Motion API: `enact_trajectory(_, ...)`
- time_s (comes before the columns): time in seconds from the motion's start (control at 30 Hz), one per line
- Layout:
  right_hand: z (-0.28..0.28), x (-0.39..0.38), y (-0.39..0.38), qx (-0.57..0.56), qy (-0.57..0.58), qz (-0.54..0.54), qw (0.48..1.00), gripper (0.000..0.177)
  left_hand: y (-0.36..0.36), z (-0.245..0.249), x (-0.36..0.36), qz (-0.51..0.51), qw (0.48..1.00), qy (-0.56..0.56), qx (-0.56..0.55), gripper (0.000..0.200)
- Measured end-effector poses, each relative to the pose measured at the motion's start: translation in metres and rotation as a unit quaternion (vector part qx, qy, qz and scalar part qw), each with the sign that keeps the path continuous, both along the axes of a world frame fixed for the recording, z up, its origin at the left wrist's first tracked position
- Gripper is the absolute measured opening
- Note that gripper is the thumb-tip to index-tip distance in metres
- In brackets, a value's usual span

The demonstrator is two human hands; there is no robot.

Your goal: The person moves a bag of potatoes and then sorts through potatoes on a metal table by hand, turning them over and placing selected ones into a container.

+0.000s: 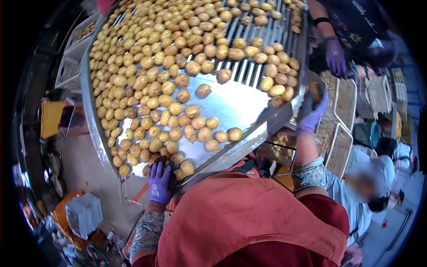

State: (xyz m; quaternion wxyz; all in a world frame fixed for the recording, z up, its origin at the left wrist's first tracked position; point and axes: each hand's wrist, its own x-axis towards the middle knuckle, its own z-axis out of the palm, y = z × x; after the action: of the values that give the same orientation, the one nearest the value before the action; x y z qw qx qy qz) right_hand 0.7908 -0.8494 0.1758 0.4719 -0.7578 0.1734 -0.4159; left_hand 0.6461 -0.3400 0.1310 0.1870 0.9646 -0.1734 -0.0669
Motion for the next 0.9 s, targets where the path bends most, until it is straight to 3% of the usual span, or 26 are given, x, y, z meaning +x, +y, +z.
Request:
enact_trajectory(0.03, 0.027, -0.007, -0.010, -0.137, -0.048, -0.084, 0.986, 0.038, -0.011, -0.003, 0.003, 0.006, 1.000, -0.016, -0.009, 0.043)
enact_trajectory(0.07, 0.051, -0.023, -0.031, -0.364, 0.060, -0.196, 0.909, 0.041, -0.026, 0.001, 0.009, -0.012, 0.999, -0.027, -0.041, 0.043)
enact_trajectory(0.1, 0.052, -0.033, -0.059, -0.436, 0.138, -0.241, 0.856, 0.042, -0.044, 0.010, 0.020, -0.036, 0.997, -0.021, -0.063, 0.043)
enact_trajectory(0.13, 0.017, -0.046, -0.116, -0.216, 0.239, -0.291, 0.901, 0.044, -0.059, 0.011, 0.025, -0.078, 0.996, -0.002, -0.042, 0.043)
enact_trajectory(0.2, -0.015, -0.044, -0.140, -0.114, 0.265, -0.274, 0.917, 0.053, -0.079, 0.009, 0.035, -0.160, 0.987, 0.000, -0.026, 0.044)
enact_trajectory(0.23, -0.015, -0.043, -0.112, -0.240, 0.205, -0.227, 0.921, 0.058, -0.079, -0.022, 0.031, -0.195, 0.980, -0.030, 0.027, 0.040)
enact_trajectory(0.27, -0.016, -0.033, -0.088, -0.381, 0.273, -0.192, 0.862, 0.061, -0.076, -0.033, 0.028, -0.195, 0.981, -0.003, 0.005, 0.039)
enact_trajectory(0.3, -0.004, -0.013, -0.049, -0.417, 0.259, -0.079, 0.868, 0.065, -0.070, -0.035, 0.022, -0.186, 0.982, 0.030, -0.013, 0.038)
enact_trajectory(0.37, -0.020, 0.024, -0.011, -0.461, 0.380, 0.024, 0.802, 0.066, -0.045, -0.001, 0.014, -0.181, 0.980, 0.067, -0.044, 0.036)
enact_trajectory(0.4, -0.056, 0.041, -0.018, -0.425, 0.387, 0.101, 0.812, 0.066, -0.028, 0.004, 0.010, -0.192, 0.978, 0.085, -0.018, 0.037)
enact_trajectory(0.43, -0.081, 0.051, -0.001, -0.414, 0.454, 0.053, 0.787, 0.064, -0.012, 0.008, 0.003, -0.205, 0.973, 0.105, 0.004, 0.039)
enact_trajectory(0.5, -0.054, 0.045, 0.073, -0.440, 0.496, 0.094, 0.743, 0.060, 0.003, 0.012, -0.007, -0.145, 0.988, 0.053, -0.008, 0.042)
enact_trajectory(0.57, -0.021, 0.024, 0.151, -0.469, 0.502, 0.301, 0.661, 0.058, -0.017, 0.019, 0.009, -0.018, 1.000, 0.003, -0.020, 0.049)
enact_trajectory(0.6, -0.062, 0.002, 0.167, -0.413, 0.417, 0.354, 0.728, 0.057, -0.035, 0.024, 0.027, 0.048, 0.995, -0.033, -0.075, 0.053)
enact_trajectory(0.63, -0.101, -0.020, 0.180, -0.348, 0.326, 0.401, 0.782, 0.057, -0.049, 0.014, 0.034, 0.108, 0.992, -0.037, -0.050, 0.055)
enact_trajectory(0.7, -0.032, -0.043, 0.238, -0.472, 0.375, 0.454, 0.657, 0.057, -0.070, -0.012, 0.043, 0.075, 0.997, 0.007, 0.025, 0.059)
enact_trajectory(0.77, -0.014, -0.027, 0.239, -0.409, 0.389, 0.597, 0.570, 0.054, -0.058, -0.028, 0.031, 0.072, 0.997, -0.004, 0.011, 0.058)
enact_trajectory(0.8, -0.044, -0.013, 0.214, -0.352, 0.315, 0.674, 0.568, 0.054, -0.039, -0.023, 0.027, 0.042, 0.998, 0.027, 0.034, 0.054)
enact_trajectory(0.83, -0.042, 0.004, 0.211, -0.326, 0.228, 0.673, 0.623, 0.052, -0.016, -0.030, 0.015, 0.026, 0.997, -0.043, 0.058, 0.051)
enact_trajectory(0.87, -0.024, 0.023, 0.217, -0.258, 0.295, 0.646, 0.655, 0.052, 0.009, -0.031, 0.006, 0.012, 0.998, -0.023, 0.058, 0.052)
enact_trajectory(0.9, -0.015, 0.032, 0.225, -0.279, 0.300, 0.615, 0.673, 0.053, 0.032, -0.031, -0.001, -0.001, 0.998, -0.001, 0.057, 0.054)
